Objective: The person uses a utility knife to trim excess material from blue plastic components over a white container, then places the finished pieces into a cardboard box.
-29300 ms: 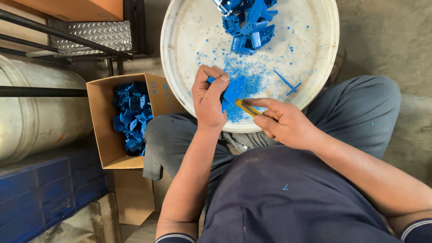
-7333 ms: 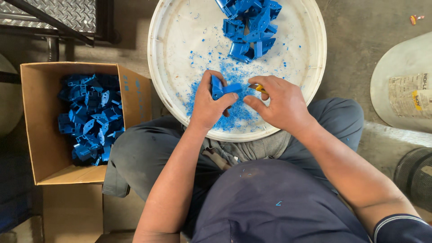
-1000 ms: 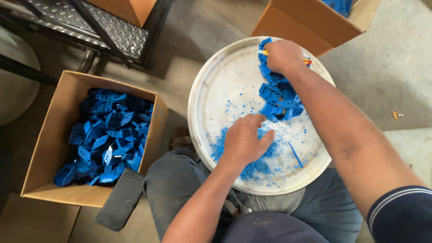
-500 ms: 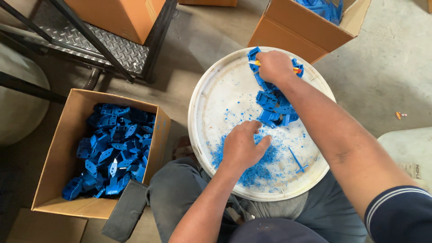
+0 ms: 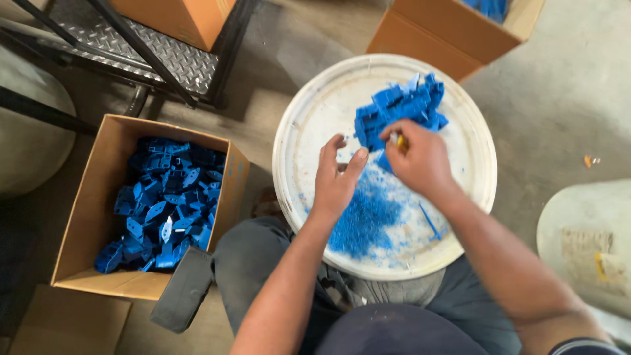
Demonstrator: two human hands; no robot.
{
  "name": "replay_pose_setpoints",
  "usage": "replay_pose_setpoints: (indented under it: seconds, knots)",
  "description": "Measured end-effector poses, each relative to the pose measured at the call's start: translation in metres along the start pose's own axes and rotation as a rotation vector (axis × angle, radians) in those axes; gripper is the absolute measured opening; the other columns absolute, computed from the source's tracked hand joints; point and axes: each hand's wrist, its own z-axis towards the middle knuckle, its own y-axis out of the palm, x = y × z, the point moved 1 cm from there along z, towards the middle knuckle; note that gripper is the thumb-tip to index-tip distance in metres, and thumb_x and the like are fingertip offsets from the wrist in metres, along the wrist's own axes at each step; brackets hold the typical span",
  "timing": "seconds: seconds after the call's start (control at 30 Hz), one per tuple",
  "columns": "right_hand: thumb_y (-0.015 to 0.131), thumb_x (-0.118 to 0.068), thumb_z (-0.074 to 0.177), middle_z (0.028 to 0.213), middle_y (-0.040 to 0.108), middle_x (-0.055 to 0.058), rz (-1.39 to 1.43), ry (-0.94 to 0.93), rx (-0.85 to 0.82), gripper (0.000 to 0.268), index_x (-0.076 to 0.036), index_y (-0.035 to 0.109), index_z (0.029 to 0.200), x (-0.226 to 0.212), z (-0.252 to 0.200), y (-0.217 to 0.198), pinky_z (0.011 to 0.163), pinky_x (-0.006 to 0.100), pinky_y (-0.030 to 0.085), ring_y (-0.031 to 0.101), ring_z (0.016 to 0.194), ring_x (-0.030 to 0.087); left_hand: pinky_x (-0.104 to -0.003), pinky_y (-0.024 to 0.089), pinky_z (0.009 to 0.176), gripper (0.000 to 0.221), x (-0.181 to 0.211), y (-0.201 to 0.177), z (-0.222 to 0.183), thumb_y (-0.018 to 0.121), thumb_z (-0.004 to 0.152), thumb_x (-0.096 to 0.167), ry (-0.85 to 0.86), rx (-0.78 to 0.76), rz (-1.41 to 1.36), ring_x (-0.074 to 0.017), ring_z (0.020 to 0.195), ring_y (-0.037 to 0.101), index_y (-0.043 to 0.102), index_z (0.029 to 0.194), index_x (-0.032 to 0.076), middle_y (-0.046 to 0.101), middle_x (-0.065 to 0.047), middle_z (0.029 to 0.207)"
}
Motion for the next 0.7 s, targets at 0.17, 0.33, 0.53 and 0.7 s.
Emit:
replay_pose_setpoints:
  seconds: [0.17,0.33,0.53,0.7]
  knots:
    - [0.071,-0.006,0.088,0.088,0.07,0.01,0.165,0.042,0.081,0.016,-0.006,0.071,0.104,-0.016,-0.079,0.007,0.056,0.031,0.048,0.06,0.059,0.018,-0.028,0.055,0.059,0.034,-0.023,0.015,-0.008,0.067,0.094,0.018,-0.132,-0.354,-0.242,-0.0111,0.075,0.065,0.061,0.125,0.005,0.068,-0.004,0.091]
    - [0.075,-0.014,0.09,0.08,0.067,0.002,0.387,0.214,-0.023,0.03,-0.009,0.07,0.12,-0.004,-0.119,-0.013,0.052,0.028,0.042,0.05,0.056,0.009,-0.03,0.05,0.051,0.023,-0.032,0.022,-0.019,0.058,0.094,0.008,-0.207,-0.471,-0.167,-0.012,0.063,0.06,0.064,0.116,0.005,0.064,-0.003,0.08]
    - [0.076,-0.017,0.093,0.075,0.062,0.002,0.338,0.132,0.108,0.033,-0.009,0.07,0.124,0.002,-0.143,-0.047,0.057,0.026,0.045,0.052,0.06,0.008,-0.031,0.053,0.067,0.024,-0.011,0.028,-0.056,0.062,0.09,0.008,0.033,-0.592,0.224,-0.0136,0.074,0.063,0.068,0.112,0.003,0.069,-0.005,0.082]
    - [0.076,-0.02,0.093,0.073,0.064,0.007,0.286,0.085,-0.023,0.026,-0.011,0.075,0.117,-0.008,-0.15,-0.059,0.055,0.029,0.044,0.053,0.057,0.012,-0.034,0.056,0.067,0.028,0.022,0.028,-0.088,0.066,0.081,0.016,0.124,-0.501,0.528,-0.0219,0.07,0.071,0.071,0.106,0.004,0.073,-0.012,0.079]
